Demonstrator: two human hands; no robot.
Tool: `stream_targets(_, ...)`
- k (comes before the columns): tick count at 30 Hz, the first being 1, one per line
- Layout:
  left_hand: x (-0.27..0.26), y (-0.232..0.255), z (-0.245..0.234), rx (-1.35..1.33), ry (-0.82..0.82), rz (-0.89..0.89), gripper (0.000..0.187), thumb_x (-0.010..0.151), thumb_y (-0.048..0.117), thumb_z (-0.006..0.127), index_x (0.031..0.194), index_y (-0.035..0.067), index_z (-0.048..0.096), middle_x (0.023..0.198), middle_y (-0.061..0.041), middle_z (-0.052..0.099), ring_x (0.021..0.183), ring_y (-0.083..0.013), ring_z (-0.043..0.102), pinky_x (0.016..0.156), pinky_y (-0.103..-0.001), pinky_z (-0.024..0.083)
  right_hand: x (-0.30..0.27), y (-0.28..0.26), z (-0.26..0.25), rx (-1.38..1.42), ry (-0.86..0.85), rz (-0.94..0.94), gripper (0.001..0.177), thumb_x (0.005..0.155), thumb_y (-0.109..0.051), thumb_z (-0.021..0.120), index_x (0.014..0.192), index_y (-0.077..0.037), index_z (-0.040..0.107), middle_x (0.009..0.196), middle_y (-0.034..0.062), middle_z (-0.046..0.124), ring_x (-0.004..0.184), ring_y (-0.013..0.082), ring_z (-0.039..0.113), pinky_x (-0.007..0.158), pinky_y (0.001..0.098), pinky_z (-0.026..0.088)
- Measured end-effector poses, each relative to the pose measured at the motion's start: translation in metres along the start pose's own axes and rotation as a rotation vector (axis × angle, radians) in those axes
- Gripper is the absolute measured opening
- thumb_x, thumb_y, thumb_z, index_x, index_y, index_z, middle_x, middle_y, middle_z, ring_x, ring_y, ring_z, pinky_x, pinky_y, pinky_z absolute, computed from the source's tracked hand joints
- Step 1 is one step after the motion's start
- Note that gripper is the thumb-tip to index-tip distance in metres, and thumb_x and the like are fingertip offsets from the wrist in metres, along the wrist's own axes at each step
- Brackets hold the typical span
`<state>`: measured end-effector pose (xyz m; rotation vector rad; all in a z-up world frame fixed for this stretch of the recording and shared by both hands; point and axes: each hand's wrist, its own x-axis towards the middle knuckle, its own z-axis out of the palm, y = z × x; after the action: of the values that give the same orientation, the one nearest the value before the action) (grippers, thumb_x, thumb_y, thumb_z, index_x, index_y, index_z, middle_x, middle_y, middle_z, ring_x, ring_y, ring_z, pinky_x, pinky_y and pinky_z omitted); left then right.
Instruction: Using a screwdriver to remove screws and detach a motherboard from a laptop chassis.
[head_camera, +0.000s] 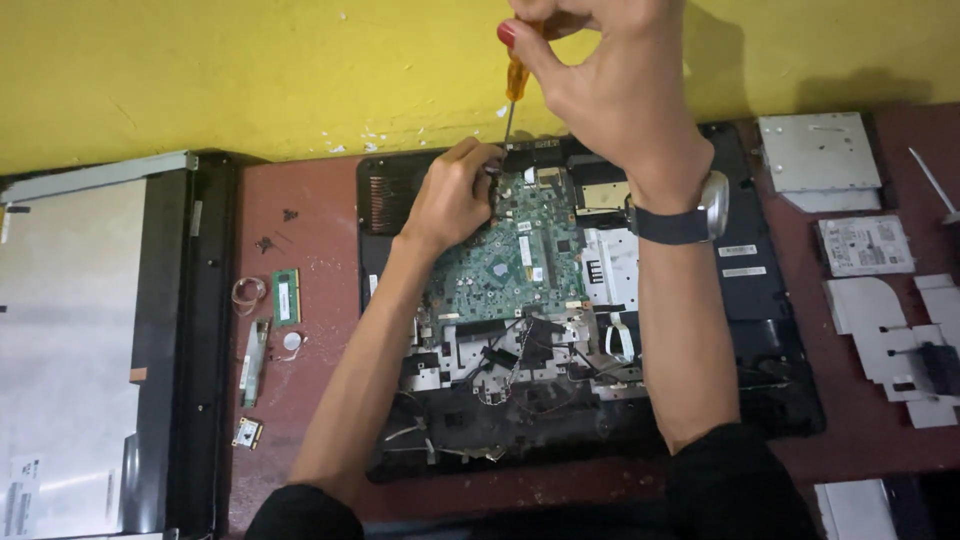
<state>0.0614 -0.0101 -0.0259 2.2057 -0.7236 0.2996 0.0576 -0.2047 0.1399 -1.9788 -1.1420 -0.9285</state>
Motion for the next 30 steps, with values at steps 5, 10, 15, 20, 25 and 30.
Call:
stream_targets(5,-0.004,0.001,0.003,-0.013,0.030,0.030,0.032,0.084,-0.016,0.050,0.110,-0.001,0.061,0.101,-0.017,0.059,0.082,-0.0376,0.065,0.063,-0.045,0.051,-0.001,-0.002,-0.004,0.016,-0.014,0.026,0.012,0.102,0.013,0.082,0.109,0.013,0.072,0.108,0.0241,0.074,0.099,0.0335,0.075,0.090,0.0386,0.066)
stream_targets(10,-0.002,-0.002,0.003,-0.023,0.029,0.011,0.029,0.084,-0.016,0.050,0.104,-0.001,0.063,0.098,-0.015,0.064,0.082,-0.0343,0.067,0.066,-0.042,0.052,0.004,-0.008,-0.004,0.135,-0.029,0.122,0.011,0.100,0.018,0.073,0.110,0.015,0.069,0.114,0.0289,0.071,0.110,0.0366,0.074,0.095,0.0405,0.066)
stream_targets(15,-0.003,0.000,0.002,-0.026,0.051,0.025,0.022,0.085,-0.013,0.052,0.100,0.001,0.063,0.096,-0.014,0.064,0.080,-0.0352,0.066,0.064,-0.043,0.050,0.003,-0.004,0.008,0.178,0.051,0.055,0.020,0.097,0.016,0.087,0.109,0.015,0.072,0.114,0.0297,0.072,0.107,0.0372,0.075,0.085,0.0393,0.069)
stream_targets(20,0.001,-0.003,0.002,-0.023,0.035,0.050,0.024,0.086,-0.013,0.050,0.102,-0.002,0.064,0.099,-0.017,0.064,0.084,-0.0377,0.068,0.067,-0.045,0.053,-0.003,0.011,0.011,0.101,0.072,0.009,0.014,0.103,0.015,0.082,0.113,0.015,0.071,0.109,0.0258,0.074,0.100,0.0338,0.076,0.089,0.0376,0.067)
stream_targets(25,0.005,0.000,0.003,-0.007,0.019,0.024,0.027,0.081,-0.014,0.050,0.101,-0.005,0.067,0.099,-0.018,0.068,0.087,-0.0394,0.067,0.069,-0.046,0.055,0.004,0.009,0.013,0.034,0.079,-0.004,0.011,0.098,0.016,0.086,0.099,0.014,0.075,0.100,0.0257,0.077,0.087,0.0308,0.079,0.077,0.0336,0.067)
stream_targets(30,-0.004,-0.006,0.007,-0.030,0.014,-0.008,0.027,0.080,-0.014,0.051,0.099,-0.003,0.066,0.097,-0.018,0.068,0.088,-0.0371,0.066,0.074,-0.045,0.054,0.005,0.002,0.014,0.173,0.017,0.006,0.012,0.100,0.026,0.071,0.105,0.016,0.066,0.103,0.0285,0.070,0.098,0.0377,0.075,0.094,0.0426,0.066)
